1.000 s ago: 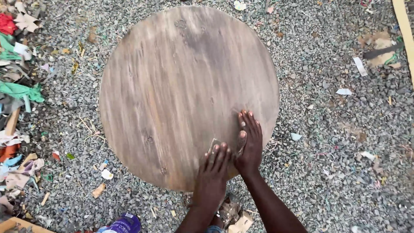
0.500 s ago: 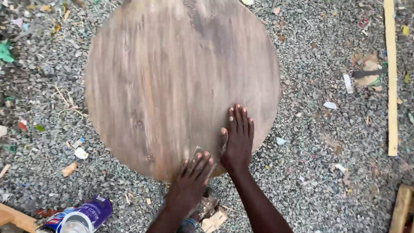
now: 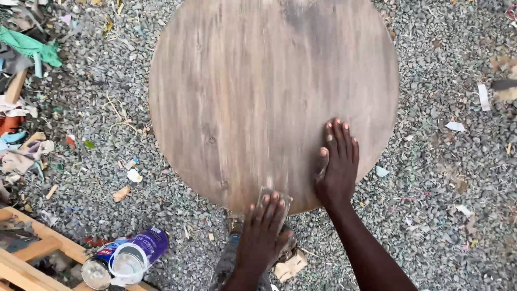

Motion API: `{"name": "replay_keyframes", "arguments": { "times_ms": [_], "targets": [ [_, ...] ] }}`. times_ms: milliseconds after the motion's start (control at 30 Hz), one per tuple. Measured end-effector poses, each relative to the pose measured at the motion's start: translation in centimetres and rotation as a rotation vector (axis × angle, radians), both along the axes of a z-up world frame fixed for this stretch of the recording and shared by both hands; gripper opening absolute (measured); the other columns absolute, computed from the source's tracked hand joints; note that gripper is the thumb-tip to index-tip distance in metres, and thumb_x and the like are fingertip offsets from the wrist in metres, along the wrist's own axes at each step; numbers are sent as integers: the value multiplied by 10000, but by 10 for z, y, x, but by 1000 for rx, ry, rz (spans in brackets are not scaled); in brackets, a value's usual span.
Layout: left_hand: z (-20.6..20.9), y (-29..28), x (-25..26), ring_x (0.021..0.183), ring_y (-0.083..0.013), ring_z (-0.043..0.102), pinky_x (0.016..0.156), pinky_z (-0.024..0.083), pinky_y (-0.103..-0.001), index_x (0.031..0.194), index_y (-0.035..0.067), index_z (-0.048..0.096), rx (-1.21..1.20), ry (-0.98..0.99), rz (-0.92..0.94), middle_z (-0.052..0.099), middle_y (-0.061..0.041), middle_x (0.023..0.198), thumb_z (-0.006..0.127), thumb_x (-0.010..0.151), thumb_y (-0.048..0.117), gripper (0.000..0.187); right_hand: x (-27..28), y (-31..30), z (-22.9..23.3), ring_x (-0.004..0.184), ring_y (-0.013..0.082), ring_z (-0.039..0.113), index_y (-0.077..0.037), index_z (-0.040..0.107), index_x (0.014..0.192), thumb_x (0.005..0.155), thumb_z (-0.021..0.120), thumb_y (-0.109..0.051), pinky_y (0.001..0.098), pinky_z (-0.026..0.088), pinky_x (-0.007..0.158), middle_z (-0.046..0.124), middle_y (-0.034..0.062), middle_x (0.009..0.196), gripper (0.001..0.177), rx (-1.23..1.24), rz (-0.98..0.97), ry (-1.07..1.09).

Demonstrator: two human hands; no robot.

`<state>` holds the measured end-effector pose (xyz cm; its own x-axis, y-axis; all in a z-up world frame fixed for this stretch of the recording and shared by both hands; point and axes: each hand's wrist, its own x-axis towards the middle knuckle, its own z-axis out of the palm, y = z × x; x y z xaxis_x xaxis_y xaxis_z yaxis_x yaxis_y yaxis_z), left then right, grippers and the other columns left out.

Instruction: Sanding the top surface and edges of a circular wooden table using sandpaper to smooth the finish.

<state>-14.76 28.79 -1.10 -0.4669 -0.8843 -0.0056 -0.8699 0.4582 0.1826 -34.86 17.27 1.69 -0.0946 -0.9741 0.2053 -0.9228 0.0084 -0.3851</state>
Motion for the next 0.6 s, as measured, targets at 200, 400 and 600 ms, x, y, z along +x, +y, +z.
{"name": "replay_keyframes", "arguments": {
  "times_ms": [200,400,600],
  "targets": [
    [7,16,11,1538,-271,296,1235,237,-461,1591,189,374,-166,27,35,335,-85,1667,405,1009,560,691,-1,1,-3,1531,346,318,-61,424,1581,1141,239,-317,464,182,1236,402,148,1635,541,9,13,13],
    [28,-33,80,1474,-395,345,1158,314,-533,1476,263,546,135,268,200,411,-183,1582,455,1009,338,481,2,-5,-2,1527,351,325,-54,442,1578,1145,304,-306,487,190,1234,416,155,1626,519,-20,0,-1],
    [44,-71,119,1396,-509,418,1096,387,-597,1433,203,592,219,412,400,429,-336,1503,695,895,229,548,-2,-6,-5,1507,334,365,-71,483,1561,1143,385,-324,477,211,1227,459,134,1598,498,-36,-22,21]
  ]
}}
